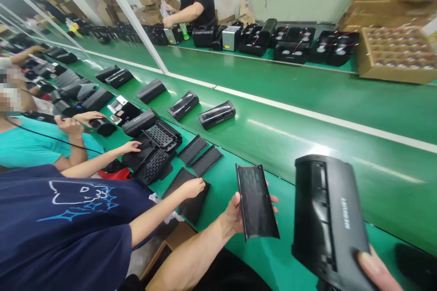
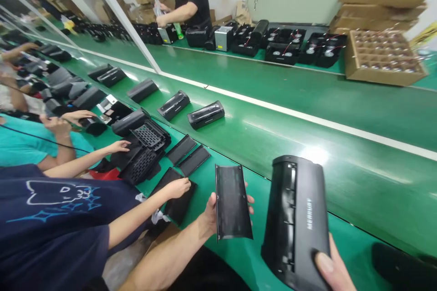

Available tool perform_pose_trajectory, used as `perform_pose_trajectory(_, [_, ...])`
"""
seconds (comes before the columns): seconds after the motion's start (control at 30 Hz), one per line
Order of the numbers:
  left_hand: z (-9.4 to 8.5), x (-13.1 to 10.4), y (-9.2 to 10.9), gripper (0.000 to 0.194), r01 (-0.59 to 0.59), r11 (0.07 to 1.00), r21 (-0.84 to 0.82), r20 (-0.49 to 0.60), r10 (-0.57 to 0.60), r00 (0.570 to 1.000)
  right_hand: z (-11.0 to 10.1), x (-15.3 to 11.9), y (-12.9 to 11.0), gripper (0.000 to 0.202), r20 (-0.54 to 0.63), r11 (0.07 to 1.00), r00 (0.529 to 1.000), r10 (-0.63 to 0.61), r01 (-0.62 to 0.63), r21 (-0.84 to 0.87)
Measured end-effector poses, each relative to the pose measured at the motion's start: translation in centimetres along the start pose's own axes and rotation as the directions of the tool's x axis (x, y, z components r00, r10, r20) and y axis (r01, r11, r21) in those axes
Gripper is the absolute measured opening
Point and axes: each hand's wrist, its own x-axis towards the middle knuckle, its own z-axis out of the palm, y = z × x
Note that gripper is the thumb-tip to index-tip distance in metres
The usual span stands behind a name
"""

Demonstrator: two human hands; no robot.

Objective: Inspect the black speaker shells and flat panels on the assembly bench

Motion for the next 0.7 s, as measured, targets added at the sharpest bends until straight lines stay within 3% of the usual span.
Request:
perform_pose_trajectory(0.07, [-0.1,-0.3,-0.7,0.097,0.004,0.999,0.035,0.001,-0.004,1.0,2.6,-2.0,-1.8,0.09,-0.041,1.0,0.999,-0.017,0.017,0.003])
perform_pose_trajectory(0.23, [0.2,-0.7,-2.5,0.078,0.087,0.993,0.083,0.057,-0.092,0.994,7.8,-5.6,-5.2,0.112,-0.033,0.919,0.981,-0.192,0.168,-0.357])
perform_pose_trajectory(0.4, [2.0,-0.9,-2.7,0.087,0.058,0.995,0.083,0.105,-0.066,0.992,8.5,-6.3,-5.1,0.108,-0.014,0.809,0.958,-0.285,0.233,-0.539])
perform_pose_trajectory(0.47, [2.5,-1.0,-2.6,0.081,0.017,0.993,0.119,0.125,-0.032,0.992,8.4,-6.3,-5.0,0.108,0.006,0.768,0.951,-0.31,0.254,-0.588])
perform_pose_trajectory(0.57, [2.7,-0.8,-2.6,0.071,-0.028,0.985,0.173,0.147,0.002,0.989,8.7,-6.4,-5.2,0.105,0.031,0.715,0.943,-0.331,0.273,-0.643])
perform_pose_trajectory(0.7, [2.5,-0.4,-2.9,0.084,-0.008,0.991,0.135,0.097,-0.005,0.995,9.1,-6.4,-5.6,0.103,0.04,0.648,0.947,-0.32,0.249,-0.72])
